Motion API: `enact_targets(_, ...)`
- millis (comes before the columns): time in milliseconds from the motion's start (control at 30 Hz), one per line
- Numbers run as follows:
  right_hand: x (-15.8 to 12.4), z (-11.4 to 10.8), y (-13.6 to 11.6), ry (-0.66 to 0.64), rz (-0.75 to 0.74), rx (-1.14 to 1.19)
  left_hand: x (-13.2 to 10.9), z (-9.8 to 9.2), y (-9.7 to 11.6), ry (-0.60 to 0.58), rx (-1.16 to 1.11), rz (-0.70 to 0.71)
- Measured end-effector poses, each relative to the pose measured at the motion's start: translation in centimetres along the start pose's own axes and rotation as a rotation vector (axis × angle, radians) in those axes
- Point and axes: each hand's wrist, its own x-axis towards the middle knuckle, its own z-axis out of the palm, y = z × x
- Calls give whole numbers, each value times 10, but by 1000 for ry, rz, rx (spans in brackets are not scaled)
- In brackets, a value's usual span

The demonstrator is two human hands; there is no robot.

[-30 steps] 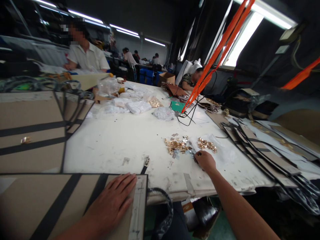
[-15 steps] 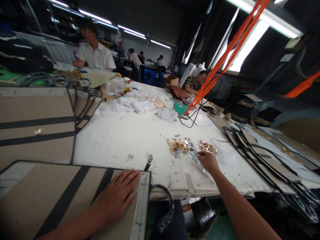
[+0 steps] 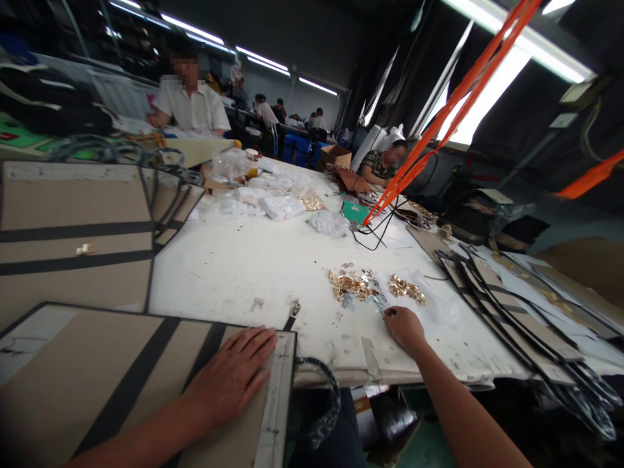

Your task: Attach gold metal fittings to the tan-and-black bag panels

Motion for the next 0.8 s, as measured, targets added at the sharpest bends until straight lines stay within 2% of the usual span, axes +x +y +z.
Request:
enact_targets(333, -5, -8, -5, -9, 45, 120, 2, -1, 1, -18, 5, -1)
enact_targets(667, -11, -29, -16, 134, 142, 214, 1, 0, 1, -2, -22, -5)
enact_targets(800, -24, -38, -36, 33, 136, 347, 1, -2, 2, -43, -21, -19)
